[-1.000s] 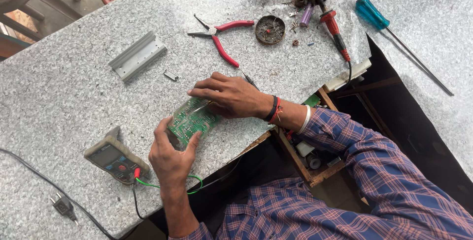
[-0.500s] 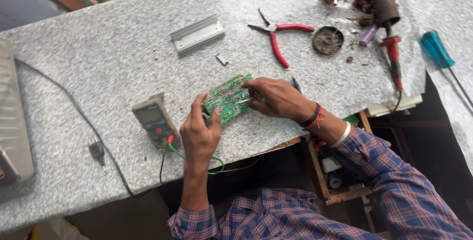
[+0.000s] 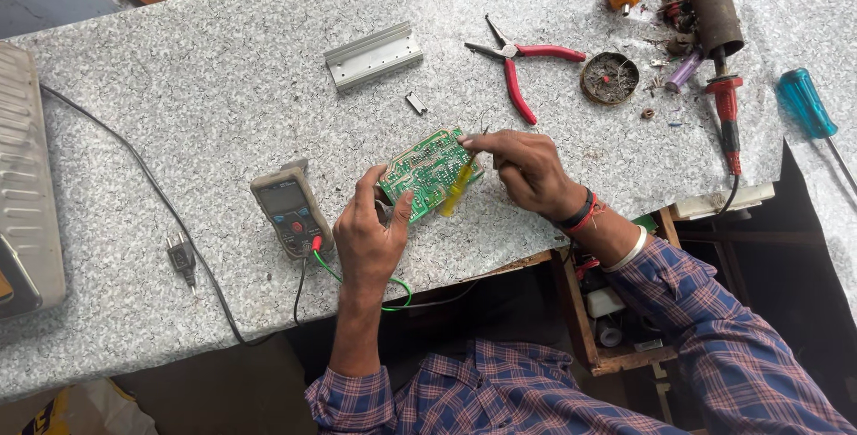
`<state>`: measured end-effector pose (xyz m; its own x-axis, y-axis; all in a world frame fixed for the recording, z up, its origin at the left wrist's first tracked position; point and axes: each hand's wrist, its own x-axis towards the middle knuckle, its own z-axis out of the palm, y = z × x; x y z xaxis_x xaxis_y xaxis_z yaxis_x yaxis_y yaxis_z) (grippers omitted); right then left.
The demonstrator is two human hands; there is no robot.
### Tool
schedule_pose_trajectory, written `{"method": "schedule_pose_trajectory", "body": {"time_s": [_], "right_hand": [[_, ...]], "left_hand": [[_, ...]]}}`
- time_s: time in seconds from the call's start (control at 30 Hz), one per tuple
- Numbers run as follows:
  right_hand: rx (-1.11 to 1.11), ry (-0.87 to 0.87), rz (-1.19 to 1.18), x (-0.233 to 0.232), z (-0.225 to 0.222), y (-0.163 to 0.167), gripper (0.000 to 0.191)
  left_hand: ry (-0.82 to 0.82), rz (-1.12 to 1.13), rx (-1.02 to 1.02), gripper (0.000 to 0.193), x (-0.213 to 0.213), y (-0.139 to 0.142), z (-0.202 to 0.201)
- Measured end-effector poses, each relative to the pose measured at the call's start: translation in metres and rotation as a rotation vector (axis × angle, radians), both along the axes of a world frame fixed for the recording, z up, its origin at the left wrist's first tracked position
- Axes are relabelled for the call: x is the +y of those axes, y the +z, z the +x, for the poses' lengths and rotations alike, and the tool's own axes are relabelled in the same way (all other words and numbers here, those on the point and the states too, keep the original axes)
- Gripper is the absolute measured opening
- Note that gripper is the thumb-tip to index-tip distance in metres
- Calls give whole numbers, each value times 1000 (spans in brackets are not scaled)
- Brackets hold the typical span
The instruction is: The person holds a green circuit board on a workbench and uses a screwdriver to work on its components, repositioning and turning the board repeatedly. A multimeter with attached probes sits beside the board as the person continues working on it with the screwdriver.
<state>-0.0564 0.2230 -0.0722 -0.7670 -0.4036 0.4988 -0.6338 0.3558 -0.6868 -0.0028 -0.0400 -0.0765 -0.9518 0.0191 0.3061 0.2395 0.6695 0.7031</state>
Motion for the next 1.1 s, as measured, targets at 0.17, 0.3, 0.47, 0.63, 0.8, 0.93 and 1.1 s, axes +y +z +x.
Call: {"method": "schedule_pose_trajectory", "body": {"time_s": [0.17, 0.3, 0.47, 0.63, 0.8, 0.93, 1.1], "right_hand": [[13, -117, 36, -7, -3, -2, 42], [-1, -173, 85, -9, -7, -8, 33], [-114, -184, -40, -6, -5, -12, 25], [-133, -96, -92, -4, -1, -5, 37], [-122, 76, -202, -2, -5, -2, 51], [-150, 53, -114, 5, -1, -8, 40], [-73, -70, -65, -1, 0, -15, 15]], "left_hand": [[-10, -6, 9, 49, 0, -1, -1], [-14, 23, 2, 46, -1, -3, -1], [64, 43, -51, 33, 0, -5, 1], [120, 50, -149, 34, -2, -5, 0], [64, -35, -40, 42, -4, -6, -2], [62, -57, -51, 48, -6, -7, 0], [56, 3, -34, 45, -9, -8, 2]]}}
